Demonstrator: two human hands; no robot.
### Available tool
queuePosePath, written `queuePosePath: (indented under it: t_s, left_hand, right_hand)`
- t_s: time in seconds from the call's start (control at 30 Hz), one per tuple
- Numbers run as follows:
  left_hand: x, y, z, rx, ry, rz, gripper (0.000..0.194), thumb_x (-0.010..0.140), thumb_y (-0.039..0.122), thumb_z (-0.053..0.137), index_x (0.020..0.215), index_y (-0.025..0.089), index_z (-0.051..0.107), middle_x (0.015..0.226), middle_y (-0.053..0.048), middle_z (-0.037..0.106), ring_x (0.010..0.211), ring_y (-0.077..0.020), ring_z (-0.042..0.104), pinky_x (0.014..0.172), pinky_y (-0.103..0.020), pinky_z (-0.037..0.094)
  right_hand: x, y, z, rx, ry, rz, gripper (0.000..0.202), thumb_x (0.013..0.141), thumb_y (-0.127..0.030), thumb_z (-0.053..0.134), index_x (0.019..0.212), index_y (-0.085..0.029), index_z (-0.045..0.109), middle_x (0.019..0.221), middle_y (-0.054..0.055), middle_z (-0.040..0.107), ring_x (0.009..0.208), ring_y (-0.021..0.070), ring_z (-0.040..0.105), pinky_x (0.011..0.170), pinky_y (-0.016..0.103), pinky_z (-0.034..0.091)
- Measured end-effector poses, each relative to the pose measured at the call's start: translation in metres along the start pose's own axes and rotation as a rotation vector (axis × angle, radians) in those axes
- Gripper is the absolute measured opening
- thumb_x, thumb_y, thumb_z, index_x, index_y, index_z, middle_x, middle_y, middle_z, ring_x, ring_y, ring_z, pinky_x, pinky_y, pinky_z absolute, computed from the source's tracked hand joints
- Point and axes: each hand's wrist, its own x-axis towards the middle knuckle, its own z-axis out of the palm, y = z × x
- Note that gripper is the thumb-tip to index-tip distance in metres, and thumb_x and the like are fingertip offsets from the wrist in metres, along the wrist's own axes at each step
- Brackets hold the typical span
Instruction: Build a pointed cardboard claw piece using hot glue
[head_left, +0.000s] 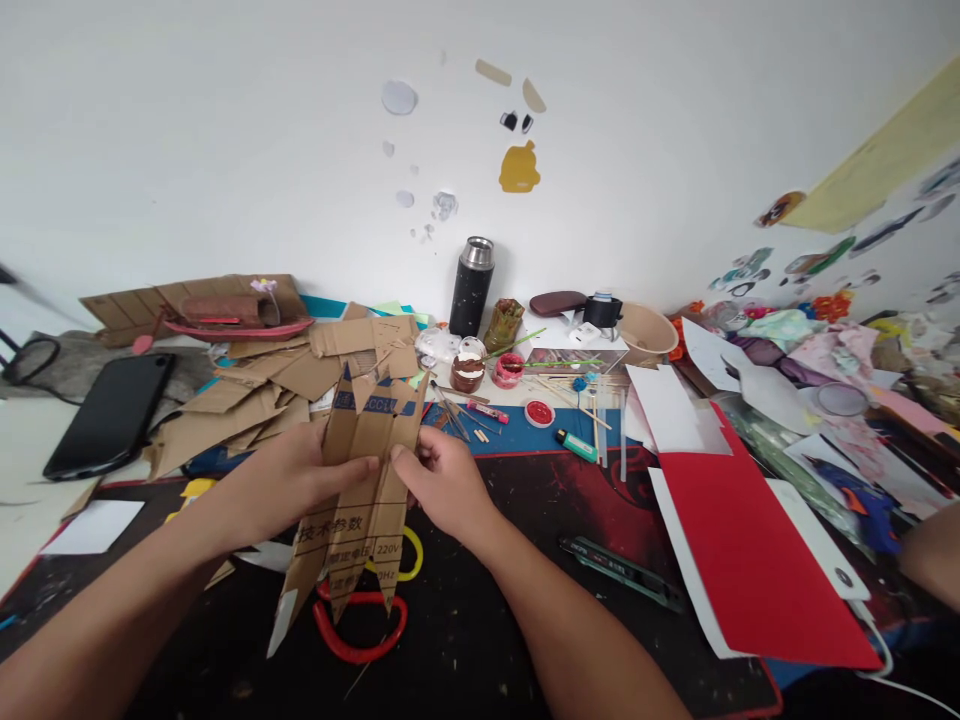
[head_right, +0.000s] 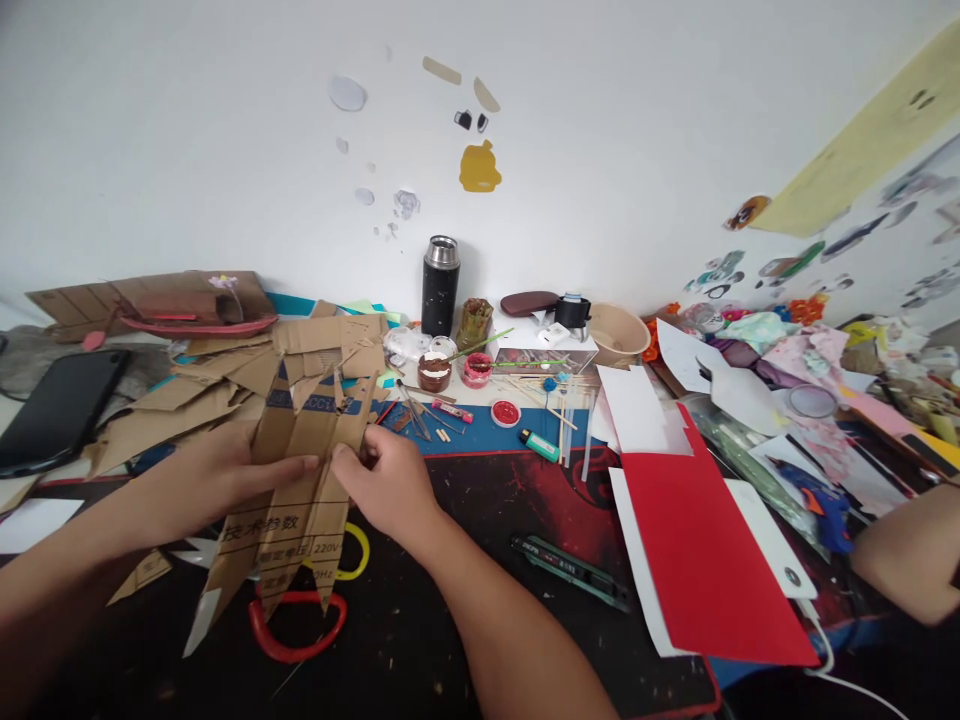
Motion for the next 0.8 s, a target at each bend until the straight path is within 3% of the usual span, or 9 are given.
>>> queuePosePath:
  t_s: [0.33, 0.6, 0.8]
  left_hand:
    - [-0.001, 0.001, -0.008, -0.055, -0.080, -0.055, 0.050, 0.089, 0.059, 0.075, 0.123, 0.025, 0.084, 0.113, -0.006, 0.090, 0.108, -0.0356, 0.083, 0.101, -0.046, 0.065]
    - [-0.002, 0.012, -0.005, -0.102, -0.038, -0.127, 0.042, 0.084, 0.058, 0.078, 0.106, 0.023, 0.083, 0.093, -0.003, 0.088, 0.090, -0.0331, 0.082, 0.085, -0.041, 0.067]
    - [-0.003, 0.014, -0.006, -0.116, -0.026, -0.132, 0.040, 0.081, 0.060, 0.079, 0.097, 0.023, 0.080, 0.085, -0.002, 0.085, 0.085, -0.0322, 0.081, 0.082, -0.040, 0.066]
  right_hand:
    - [-0.001, -0.004, 0.001, 0.196, -0.048, 0.043, 0.019, 0.097, -0.042, 0.071, 0.095, -0.023, 0.067, 0.080, -0.001, 0.066, 0.063, 0.0171, 0.061, 0.054, 0.029, 0.054]
    - [0.000, -0.003, 0.002, 0.192, -0.049, 0.025, 0.020, 0.096, -0.042, 0.074, 0.093, -0.024, 0.065, 0.073, -0.004, 0.060, 0.058, 0.0165, 0.061, 0.052, 0.029, 0.055]
    - [0.000, -0.004, 0.002, 0.150, -0.075, 0.069, 0.018, 0.099, -0.040, 0.071, 0.096, -0.024, 0.064, 0.070, -0.005, 0.061, 0.051, 0.0134, 0.058, 0.047, 0.025, 0.048]
